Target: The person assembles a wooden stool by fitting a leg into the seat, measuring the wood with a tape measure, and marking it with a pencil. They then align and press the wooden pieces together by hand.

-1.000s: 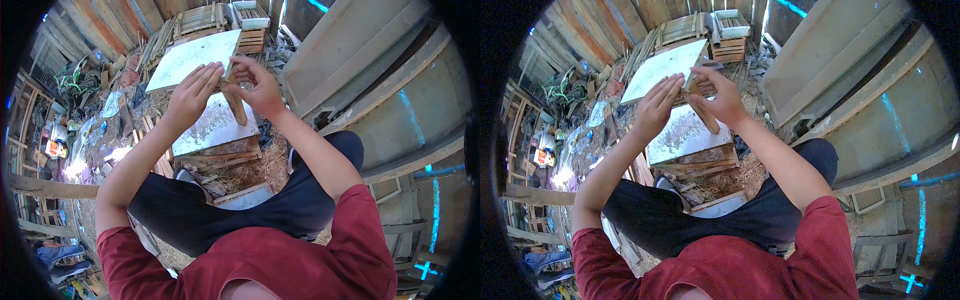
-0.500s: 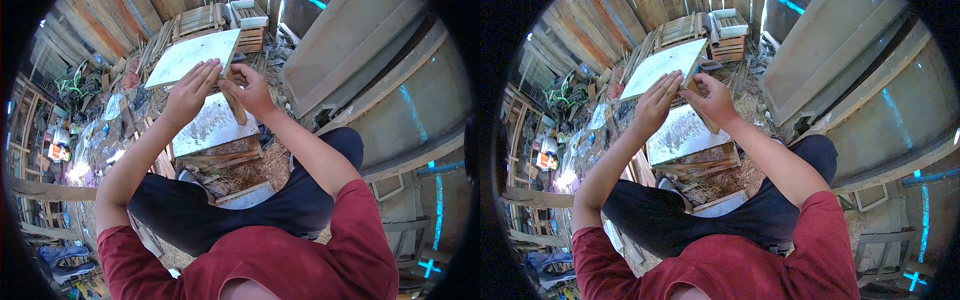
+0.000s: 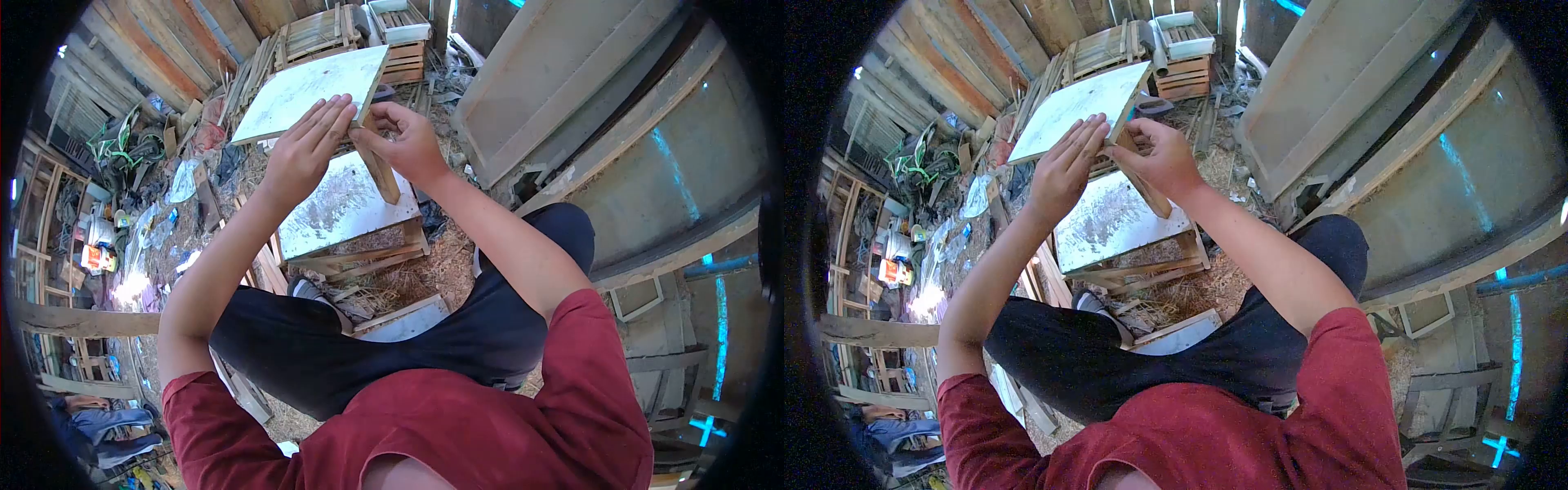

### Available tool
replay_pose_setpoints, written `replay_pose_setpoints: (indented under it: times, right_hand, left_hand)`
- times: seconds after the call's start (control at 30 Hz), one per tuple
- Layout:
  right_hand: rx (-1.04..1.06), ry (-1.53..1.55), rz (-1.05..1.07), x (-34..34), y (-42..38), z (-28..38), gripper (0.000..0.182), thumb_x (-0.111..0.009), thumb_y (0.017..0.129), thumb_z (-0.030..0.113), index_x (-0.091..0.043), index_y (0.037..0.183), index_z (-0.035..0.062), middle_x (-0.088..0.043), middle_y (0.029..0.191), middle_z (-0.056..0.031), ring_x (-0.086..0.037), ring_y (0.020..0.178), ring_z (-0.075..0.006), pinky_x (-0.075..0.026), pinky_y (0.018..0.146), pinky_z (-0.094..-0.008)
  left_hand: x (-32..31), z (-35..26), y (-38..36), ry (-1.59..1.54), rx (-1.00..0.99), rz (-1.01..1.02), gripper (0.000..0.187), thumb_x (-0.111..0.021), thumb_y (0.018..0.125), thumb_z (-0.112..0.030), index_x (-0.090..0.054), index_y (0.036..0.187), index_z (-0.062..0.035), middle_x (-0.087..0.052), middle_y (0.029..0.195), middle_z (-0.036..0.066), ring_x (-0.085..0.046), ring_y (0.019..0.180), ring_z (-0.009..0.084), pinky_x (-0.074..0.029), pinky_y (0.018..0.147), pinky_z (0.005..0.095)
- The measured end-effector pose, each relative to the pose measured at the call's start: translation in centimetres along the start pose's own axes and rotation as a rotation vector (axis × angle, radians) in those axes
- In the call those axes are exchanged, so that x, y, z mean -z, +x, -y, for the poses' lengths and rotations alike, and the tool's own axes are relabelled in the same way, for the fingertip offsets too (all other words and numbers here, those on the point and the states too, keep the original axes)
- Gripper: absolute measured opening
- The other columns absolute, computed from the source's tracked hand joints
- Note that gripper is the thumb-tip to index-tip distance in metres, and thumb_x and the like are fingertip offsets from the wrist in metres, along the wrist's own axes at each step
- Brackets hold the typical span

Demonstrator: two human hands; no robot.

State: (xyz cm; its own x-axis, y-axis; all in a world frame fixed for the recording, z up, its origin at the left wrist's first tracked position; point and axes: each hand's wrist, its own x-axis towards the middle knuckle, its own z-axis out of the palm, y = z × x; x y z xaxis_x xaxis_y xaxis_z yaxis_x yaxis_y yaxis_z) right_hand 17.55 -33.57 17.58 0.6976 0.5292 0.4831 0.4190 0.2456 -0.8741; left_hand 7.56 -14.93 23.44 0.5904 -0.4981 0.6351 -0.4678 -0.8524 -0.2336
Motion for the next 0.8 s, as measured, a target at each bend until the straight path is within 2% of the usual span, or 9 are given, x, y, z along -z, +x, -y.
replay_pose_setpoints:
  times: [0.23,0.47,0.57,0.63,0.8]
  right_hand:
    - [-0.065,0.081,-0.001,0.0,0.1,0.3,0.037,-0.084,0.091,0.014,-0.071,0.121,-0.0038,-0.076,0.110,-0.0083,-0.070,0.103,-0.0117,-0.057,0.089,-0.0270]
    - [-0.043,0.033,-0.008,0.3,0.2,0.5,0.035,-0.084,0.091,0.014,-0.073,0.118,-0.0056,-0.076,0.110,-0.0087,-0.070,0.101,-0.0109,-0.057,0.089,-0.0265]
    - [-0.027,0.101,0.031,0.5,0.4,0.2,0.036,-0.085,0.091,0.014,-0.072,0.118,-0.0060,-0.076,0.111,-0.0081,-0.070,0.101,-0.0106,-0.057,0.088,-0.0264]
    - [-0.105,0.174,0.052,0.6,0.4,0.8,0.036,-0.085,0.091,0.013,-0.072,0.118,-0.0066,-0.076,0.111,-0.0078,-0.070,0.101,-0.0109,-0.057,0.089,-0.0261]
    - [-0.138,0.269,0.102,0.8,0.7,0.6,0.036,-0.083,0.092,0.012,-0.070,0.119,-0.0075,-0.076,0.110,-0.0093,-0.072,0.103,-0.0120,-0.058,0.090,-0.0255]
  left_hand:
    - [0.1,0.2,0.1,0.001,-0.023,0.005,0.059,-0.064,0.087,-0.001,-0.057,0.146,0.0001,-0.063,0.145,0.019,-0.063,0.132,0.0341,-0.051,0.115,0.0463]
    - [0.0,0.7,0.2,0.010,-0.041,0.020,0.059,-0.064,0.088,-0.003,-0.057,0.146,-0.0006,-0.063,0.145,0.018,-0.063,0.132,0.0325,-0.051,0.115,0.0451]
    - [0.6,1.1,0.5,-0.001,-0.065,0.053,0.058,-0.064,0.089,-0.004,-0.057,0.147,-0.0010,-0.063,0.146,0.017,-0.063,0.133,0.0319,-0.051,0.115,0.0444]
    - [0.9,1.4,0.8,-0.007,-0.083,0.074,0.058,-0.064,0.090,-0.005,-0.057,0.147,-0.0014,-0.062,0.146,0.015,-0.063,0.133,0.0315,-0.051,0.115,0.0440]
    - [1.6,2.0,0.9,-0.029,-0.115,0.128,0.057,-0.063,0.093,-0.005,-0.055,0.149,-0.0036,-0.062,0.148,0.012,-0.061,0.135,0.0299,-0.050,0.116,0.0440]
